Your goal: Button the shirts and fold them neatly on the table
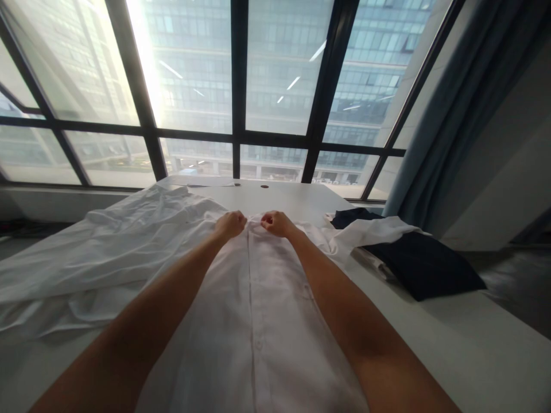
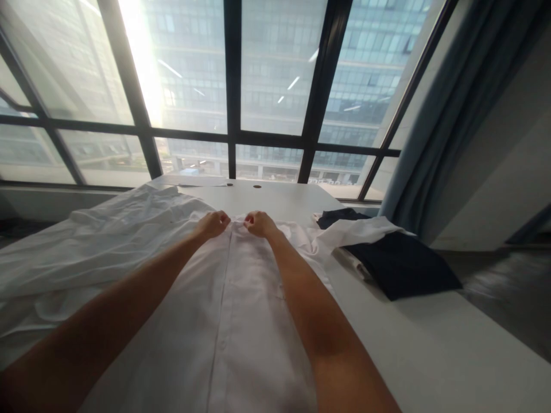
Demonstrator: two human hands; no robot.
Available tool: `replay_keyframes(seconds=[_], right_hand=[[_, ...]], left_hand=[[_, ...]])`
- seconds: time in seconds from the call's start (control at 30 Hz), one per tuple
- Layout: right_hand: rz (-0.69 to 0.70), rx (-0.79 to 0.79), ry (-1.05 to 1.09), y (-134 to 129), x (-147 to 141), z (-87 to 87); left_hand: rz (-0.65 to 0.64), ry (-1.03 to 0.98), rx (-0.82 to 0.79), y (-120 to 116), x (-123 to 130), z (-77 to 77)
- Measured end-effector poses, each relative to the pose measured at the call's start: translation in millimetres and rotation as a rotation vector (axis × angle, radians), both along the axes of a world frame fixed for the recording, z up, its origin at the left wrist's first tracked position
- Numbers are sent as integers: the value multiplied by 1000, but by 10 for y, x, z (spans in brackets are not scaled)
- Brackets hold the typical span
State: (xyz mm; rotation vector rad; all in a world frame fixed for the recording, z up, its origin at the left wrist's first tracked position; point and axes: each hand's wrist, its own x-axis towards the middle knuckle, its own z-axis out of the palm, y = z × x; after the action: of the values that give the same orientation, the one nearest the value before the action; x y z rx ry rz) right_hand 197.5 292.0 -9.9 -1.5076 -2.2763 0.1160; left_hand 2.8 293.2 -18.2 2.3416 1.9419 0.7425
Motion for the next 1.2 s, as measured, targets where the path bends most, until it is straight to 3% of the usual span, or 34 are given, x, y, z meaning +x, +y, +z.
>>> replay_keyframes(seconds=[0.07, 0.23, 0.33, 0.4, 0.5, 0.6, 0.77, 0.97, 1.07, 1.2], right_hand=[[44, -83, -126, -12, -45, -51], [-80, -136, -282, 42, -133, -159], [-132, -193, -330, -10, -192, -123], [-181, -200, -364, -138, -246, -70], [-191, -142, -394, -466, -323, 2], [-166, -120, -384, -874, -368, 23], [-166, -268, -295, -1342, -383, -95], [-151, -230, -235, -1303, -363, -238], [-151, -108, -235, -1303, -370, -217], [-140, 27, -230, -1488, -412, -141]], left_hand=[[-95, 133, -77, 15, -115, -35], [-244, 291, -179, 35, -242, -217], [-220, 335, -250, 14, -222, -253], [-184, 357, -203, -62, -192, -211], [-176, 349, -136, -311, -163, -98], [-199, 316, -251, -684, -185, -25], [-200, 325, -433, -1182, -277, -136], [-170, 286, -305, -1191, -325, -312], [-153, 278, -259, -1165, -297, -270], [-228, 237, -39, -1299, -183, -184]])
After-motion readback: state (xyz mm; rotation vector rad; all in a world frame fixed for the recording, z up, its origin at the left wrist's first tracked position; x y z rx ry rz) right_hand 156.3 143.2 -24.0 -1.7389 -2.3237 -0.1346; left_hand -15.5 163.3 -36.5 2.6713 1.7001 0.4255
